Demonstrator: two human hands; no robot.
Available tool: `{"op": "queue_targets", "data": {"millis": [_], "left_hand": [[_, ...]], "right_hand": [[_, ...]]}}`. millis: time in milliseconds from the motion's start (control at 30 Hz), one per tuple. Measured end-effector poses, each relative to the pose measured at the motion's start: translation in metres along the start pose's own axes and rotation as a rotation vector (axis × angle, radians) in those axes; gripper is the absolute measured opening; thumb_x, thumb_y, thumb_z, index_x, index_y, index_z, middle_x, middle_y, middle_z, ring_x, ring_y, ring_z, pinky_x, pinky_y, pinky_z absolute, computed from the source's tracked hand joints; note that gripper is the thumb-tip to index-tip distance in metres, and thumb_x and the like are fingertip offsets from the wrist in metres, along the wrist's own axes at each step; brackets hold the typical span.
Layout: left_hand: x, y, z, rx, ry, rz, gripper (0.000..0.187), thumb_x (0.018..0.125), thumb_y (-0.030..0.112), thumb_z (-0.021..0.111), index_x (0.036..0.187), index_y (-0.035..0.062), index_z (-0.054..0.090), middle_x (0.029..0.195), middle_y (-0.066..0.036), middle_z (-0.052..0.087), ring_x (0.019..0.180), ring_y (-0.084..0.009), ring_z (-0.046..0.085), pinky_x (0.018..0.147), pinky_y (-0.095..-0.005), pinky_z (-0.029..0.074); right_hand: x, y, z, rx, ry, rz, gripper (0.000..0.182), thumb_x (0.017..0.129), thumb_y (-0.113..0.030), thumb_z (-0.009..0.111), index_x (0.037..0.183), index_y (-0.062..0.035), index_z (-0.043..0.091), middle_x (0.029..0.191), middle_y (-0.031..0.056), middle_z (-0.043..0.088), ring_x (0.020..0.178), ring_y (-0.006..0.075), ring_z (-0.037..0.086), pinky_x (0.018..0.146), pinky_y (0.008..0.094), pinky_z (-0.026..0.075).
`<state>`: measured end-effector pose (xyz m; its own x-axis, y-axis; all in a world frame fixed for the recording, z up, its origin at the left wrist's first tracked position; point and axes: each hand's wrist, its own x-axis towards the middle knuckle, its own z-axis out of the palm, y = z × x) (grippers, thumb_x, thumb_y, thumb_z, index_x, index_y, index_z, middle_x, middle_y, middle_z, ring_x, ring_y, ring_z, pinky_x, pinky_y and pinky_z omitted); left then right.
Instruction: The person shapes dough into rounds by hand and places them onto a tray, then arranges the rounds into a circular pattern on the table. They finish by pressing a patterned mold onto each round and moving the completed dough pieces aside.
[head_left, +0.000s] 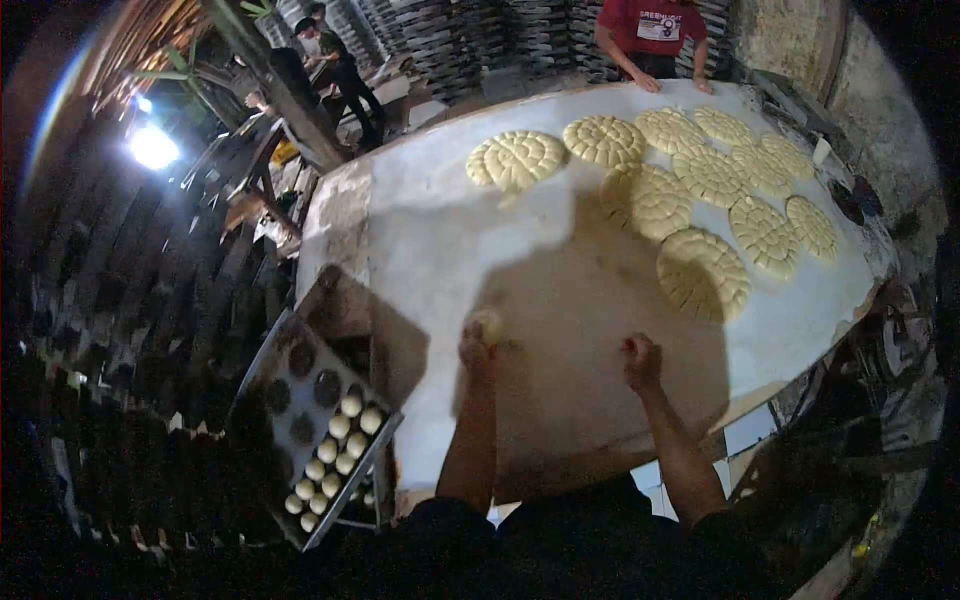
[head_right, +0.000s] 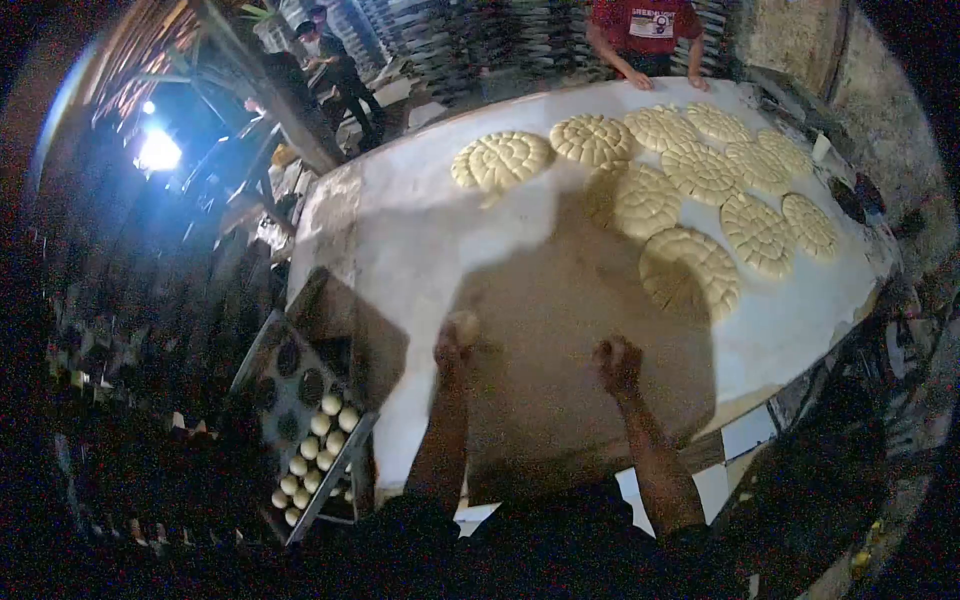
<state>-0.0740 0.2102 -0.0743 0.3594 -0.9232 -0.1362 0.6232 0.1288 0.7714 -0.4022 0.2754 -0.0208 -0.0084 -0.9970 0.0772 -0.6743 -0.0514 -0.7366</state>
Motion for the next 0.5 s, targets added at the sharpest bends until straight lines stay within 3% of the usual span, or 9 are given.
{"op": "queue_targets", "data": {"millis": [67, 100, 167, 200, 267, 300, 367, 400, 500], "left_hand": [[-0.072, 0.01, -0.011, -0.099, -0.157, -0.156, 0.024, 0.095, 0.019, 0.054, 0.115, 0.0052, 0.049, 0.103, -0.009, 0.061, 0.091, -0.0193, 0.06, 0.077, -0.0332, 0.052], [-0.102, 0.018, -0.014, -0.132, -0.226, -0.226, 0.024, 0.095, 0.018, 0.055, 0.114, 0.0055, 0.049, 0.103, -0.009, 0.06, 0.091, -0.019, 0.06, 0.078, -0.0326, 0.051], [-0.144, 0.034, -0.019, -0.132, -0.344, -0.326, 0.023, 0.093, 0.017, 0.058, 0.112, 0.006, 0.049, 0.103, -0.008, 0.059, 0.091, -0.0183, 0.058, 0.08, -0.0315, 0.05], [-0.154, 0.044, -0.021, -0.089, -0.385, -0.34, 0.023, 0.093, 0.016, 0.059, 0.111, 0.0063, 0.05, 0.103, -0.007, 0.058, 0.092, -0.0179, 0.057, 0.08, -0.0309, 0.05], [-0.164, 0.065, -0.027, 0.096, -0.439, -0.304, 0.022, 0.092, 0.015, 0.062, 0.109, 0.0068, 0.05, 0.103, -0.006, 0.057, 0.092, -0.0173, 0.055, 0.082, -0.0297, 0.048], [-0.162, 0.071, -0.037, 0.286, -0.446, -0.253, 0.024, 0.09, 0.014, 0.063, 0.108, 0.0065, 0.05, 0.102, -0.006, 0.056, 0.092, -0.0169, 0.054, 0.081, -0.0295, 0.048], [-0.164, 0.09, -0.051, 0.706, -0.428, -0.121, 0.028, 0.086, 0.011, 0.067, 0.108, 0.0057, 0.05, 0.102, -0.007, 0.055, 0.092, -0.0165, 0.053, 0.08, -0.0293, 0.049], [-0.169, 0.097, -0.06, 0.935, -0.416, -0.036, 0.03, 0.084, 0.009, 0.068, 0.107, 0.0052, 0.05, 0.102, -0.007, 0.054, 0.093, -0.0165, 0.053, 0.08, -0.0294, 0.049], [-0.17, 0.079, -0.098, 1.045, -0.359, 0.495, 0.03, 0.08, 0.007, 0.068, 0.106, 0.0028, 0.052, 0.098, -0.01, 0.054, 0.091, -0.0209, 0.053, 0.079, -0.0303, 0.049]], "right_hand": [[-0.033, 0.001, 0.067, -0.252, -0.155, -0.311, 0.032, 0.088, -0.032, 0.059, 0.09, -0.0005, 0.058, 0.099, 0.0191, 0.062, 0.093, 0.0288, 0.06, 0.086, 0.0405, 0.043], [-0.046, 0.004, 0.112, -0.095, -0.067, -0.5, 0.031, 0.089, -0.031, 0.059, 0.093, -0.0008, 0.056, 0.101, 0.0195, 0.062, 0.092, 0.0289, 0.061, 0.083, 0.0406, 0.045], [-0.089, -0.047, 0.155, 0.104, -0.027, -0.324, 0.033, 0.091, -0.032, 0.059, 0.1, -0.0014, 0.053, 0.104, 0.0192, 0.061, 0.09, 0.0298, 0.061, 0.079, 0.0413, 0.048], [-0.101, -0.096, 0.148, 0.134, -0.073, 0.023, 0.036, 0.092, -0.035, 0.058, 0.103, -0.0016, 0.05, 0.105, 0.0185, 0.061, 0.089, 0.0306, 0.061, 0.078, 0.0418, 0.049], [-0.11, -0.139, 0.136, 0.31, 0.0, 0.235, 0.035, 0.092, -0.032, 0.059, 0.107, -0.0018, 0.047, 0.103, 0.0172, 0.06, 0.088, 0.0303, 0.061, 0.079, 0.043, 0.048], [-0.111, -0.144, 0.132, 0.393, 0.034, 0.346, 0.035, 0.092, -0.03, 0.059, 0.109, -0.002, 0.046, 0.102, 0.0166, 0.059, 0.088, 0.0301, 0.061, 0.08, 0.0436, 0.048], [-0.109, -0.118, 0.132, 0.376, -0.042, 0.125, 0.033, 0.092, -0.024, 0.059, 0.111, -0.0032, 0.042, 0.099, 0.0143, 0.057, 0.087, 0.0257, 0.06, 0.078, 0.0404, 0.05], [-0.116, -0.112, 0.126, 0.48, -0.084, 0.184, 0.032, 0.092, -0.021, 0.06, 0.112, -0.0032, 0.042, 0.098, 0.0138, 0.057, 0.088, 0.0241, 0.06, 0.078, 0.0392, 0.051], [-0.121, -0.086, 0.096, 0.654, -0.05, 0.259, 0.033, 0.091, -0.015, 0.06, 0.116, -0.003, 0.042, 0.099, 0.012, 0.055, 0.092, 0.0205, 0.057, 0.077, 0.0364, 0.052]]}}
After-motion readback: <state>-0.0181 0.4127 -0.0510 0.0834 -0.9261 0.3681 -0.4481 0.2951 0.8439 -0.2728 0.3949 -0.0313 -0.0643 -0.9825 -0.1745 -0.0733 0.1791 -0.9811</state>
